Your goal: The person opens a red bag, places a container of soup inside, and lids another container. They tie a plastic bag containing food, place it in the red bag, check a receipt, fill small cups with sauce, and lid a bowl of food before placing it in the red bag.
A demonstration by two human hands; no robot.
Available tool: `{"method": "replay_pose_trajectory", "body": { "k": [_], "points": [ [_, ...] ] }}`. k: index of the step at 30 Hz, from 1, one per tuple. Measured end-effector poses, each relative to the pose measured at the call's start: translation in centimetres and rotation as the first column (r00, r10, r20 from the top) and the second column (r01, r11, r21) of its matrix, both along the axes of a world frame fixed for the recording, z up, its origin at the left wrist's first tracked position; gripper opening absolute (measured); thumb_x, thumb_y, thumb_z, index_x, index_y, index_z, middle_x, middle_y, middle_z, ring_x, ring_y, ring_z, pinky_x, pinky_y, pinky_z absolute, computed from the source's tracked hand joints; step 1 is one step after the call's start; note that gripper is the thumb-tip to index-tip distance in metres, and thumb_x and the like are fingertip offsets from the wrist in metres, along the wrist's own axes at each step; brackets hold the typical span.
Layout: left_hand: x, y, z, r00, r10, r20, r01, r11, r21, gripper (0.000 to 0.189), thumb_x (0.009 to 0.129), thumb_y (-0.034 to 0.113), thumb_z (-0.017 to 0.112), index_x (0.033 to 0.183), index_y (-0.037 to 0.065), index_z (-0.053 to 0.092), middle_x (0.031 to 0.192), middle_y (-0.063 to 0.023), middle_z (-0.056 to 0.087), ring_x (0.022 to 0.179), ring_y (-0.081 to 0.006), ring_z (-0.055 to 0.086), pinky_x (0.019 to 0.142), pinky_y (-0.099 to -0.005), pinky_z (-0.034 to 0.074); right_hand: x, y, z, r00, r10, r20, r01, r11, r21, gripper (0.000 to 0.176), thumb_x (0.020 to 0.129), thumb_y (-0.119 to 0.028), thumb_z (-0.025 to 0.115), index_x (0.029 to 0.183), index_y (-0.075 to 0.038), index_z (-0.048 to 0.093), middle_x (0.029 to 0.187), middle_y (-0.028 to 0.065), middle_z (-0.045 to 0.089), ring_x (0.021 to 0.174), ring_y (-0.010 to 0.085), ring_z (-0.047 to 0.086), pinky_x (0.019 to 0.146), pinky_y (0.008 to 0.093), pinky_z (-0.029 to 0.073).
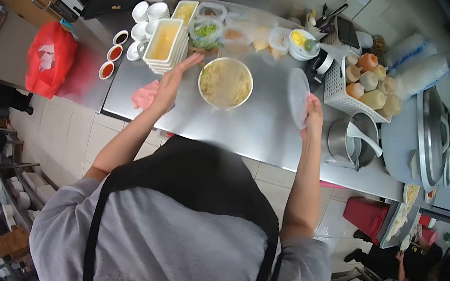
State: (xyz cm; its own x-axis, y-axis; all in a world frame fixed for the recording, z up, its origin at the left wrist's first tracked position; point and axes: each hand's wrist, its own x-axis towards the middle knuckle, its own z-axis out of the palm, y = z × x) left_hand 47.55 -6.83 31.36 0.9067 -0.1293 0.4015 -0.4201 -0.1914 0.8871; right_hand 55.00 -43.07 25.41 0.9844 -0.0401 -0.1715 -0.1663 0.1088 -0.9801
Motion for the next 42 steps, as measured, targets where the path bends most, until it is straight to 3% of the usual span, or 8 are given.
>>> {"method": "replay_pose_trajectory", "body": {
  "k": [3,5,11,15,17,33,38,42],
  "points": [
    [-1.5,0.0,-1.9,0.967,0.146,-0.211,-0.174,0.977,-0.122,0.063,0.092,0.046,0.025,0.126,-0.006,0.034,0.129,-0.0175,0.04,0.125,-0.0267,0.03,0.105,-0.0382,0.016,0.0,1.8,-0.2,0.986,0.141,-0.091,-0.085,0.887,0.453,0.025,0.082,-0.011,0.048,0.106,-0.002,0.053,0.079,-0.0009,0.054,0.062,0.0065,0.047,0.057,0.0205,0.041],
    [-1.3,-0.4,-3.8,0.809,0.172,-0.562,-0.412,0.849,-0.332,0.069,0.09,0.052,0.025,0.128,-0.006,0.031,0.131,-0.02,0.036,0.125,-0.0272,0.031,0.105,-0.0373,0.018,1.9,5.2,-2.0,0.972,0.054,-0.227,0.02,0.951,0.309,0.027,0.08,-0.009,0.051,0.104,0.0,0.055,0.079,0.0001,0.056,0.059,0.0065,0.046,0.057,0.0206,0.042],
    [0.5,-0.7,-7.1,0.632,-0.103,-0.768,-0.545,0.646,-0.535,0.076,0.087,0.057,0.026,0.13,-0.006,0.025,0.134,-0.0209,0.029,0.124,-0.0275,0.031,0.103,-0.0372,0.022,7.5,14.1,-1.3,0.979,0.165,-0.121,-0.158,0.985,0.069,0.022,0.076,-0.009,0.056,0.094,0.002,0.061,0.085,0.0082,0.063,0.073,0.0159,0.058,0.062,0.028,0.045],
    [1.0,-0.6,-8.0,0.64,-0.043,-0.767,-0.59,0.611,-0.527,0.074,0.088,0.055,0.025,0.129,-0.006,0.026,0.131,-0.0195,0.035,0.12,-0.0263,0.036,0.1,-0.0371,0.025,8.0,18.6,3.0,0.932,0.328,0.156,-0.219,0.85,-0.479,0.02,0.077,-0.012,0.054,0.091,-0.002,0.064,0.085,0.0123,0.064,0.077,0.0196,0.061,0.069,0.0292,0.047],
    [1.1,-0.7,-8.2,0.651,0.04,-0.758,-0.638,0.57,-0.517,0.072,0.089,0.054,0.024,0.127,-0.006,0.03,0.125,-0.0167,0.043,0.114,-0.0242,0.042,0.096,-0.0362,0.029,6.5,20.9,4.5,0.787,0.604,0.126,-0.109,0.337,-0.935,0.02,0.075,-0.015,0.054,0.088,-0.009,0.067,0.084,0.0156,0.064,0.077,0.0267,0.061,0.07,0.0334,0.047],
    [3.4,-5.5,-7.6,0.751,0.413,-0.515,-0.585,0.778,-0.23,0.033,0.092,0.022,0.038,0.111,-0.001,0.052,0.103,-0.0083,0.057,0.095,-0.0146,0.05,0.084,-0.0262,0.038,-2.2,15.5,1.9,0.92,0.157,0.359,0.17,0.666,-0.726,0.022,0.082,-0.015,0.049,0.099,-0.008,0.061,0.09,0.0183,0.055,0.083,0.0348,0.055,0.073,0.0428,0.044],
    [2.5,-6.2,-6.3,0.741,0.64,-0.205,-0.649,0.76,0.025,0.03,0.09,0.019,0.036,0.1,-0.002,0.055,0.089,-0.0226,0.058,0.086,-0.0362,0.056,0.076,-0.0375,0.042,-3.1,16.9,1.0,0.872,0.167,0.46,0.28,0.6,-0.749,0.031,0.084,-0.016,0.047,0.112,-0.003,0.048,0.095,0.0188,0.053,0.089,0.0359,0.051,0.078,0.043,0.04],
    [2.7,-6.0,-6.6,0.74,0.662,-0.118,-0.662,0.748,0.047,0.028,0.09,0.017,0.035,0.097,-0.002,0.055,0.086,-0.0231,0.058,0.083,-0.0385,0.055,0.073,-0.0396,0.042,-2.8,17.1,0.6,0.868,0.181,0.462,0.264,0.62,-0.739,0.031,0.084,-0.017,0.048,0.111,-0.001,0.048,0.097,0.0192,0.052,0.092,0.0358,0.05,0.079,0.0428,0.039]
  ]
}}
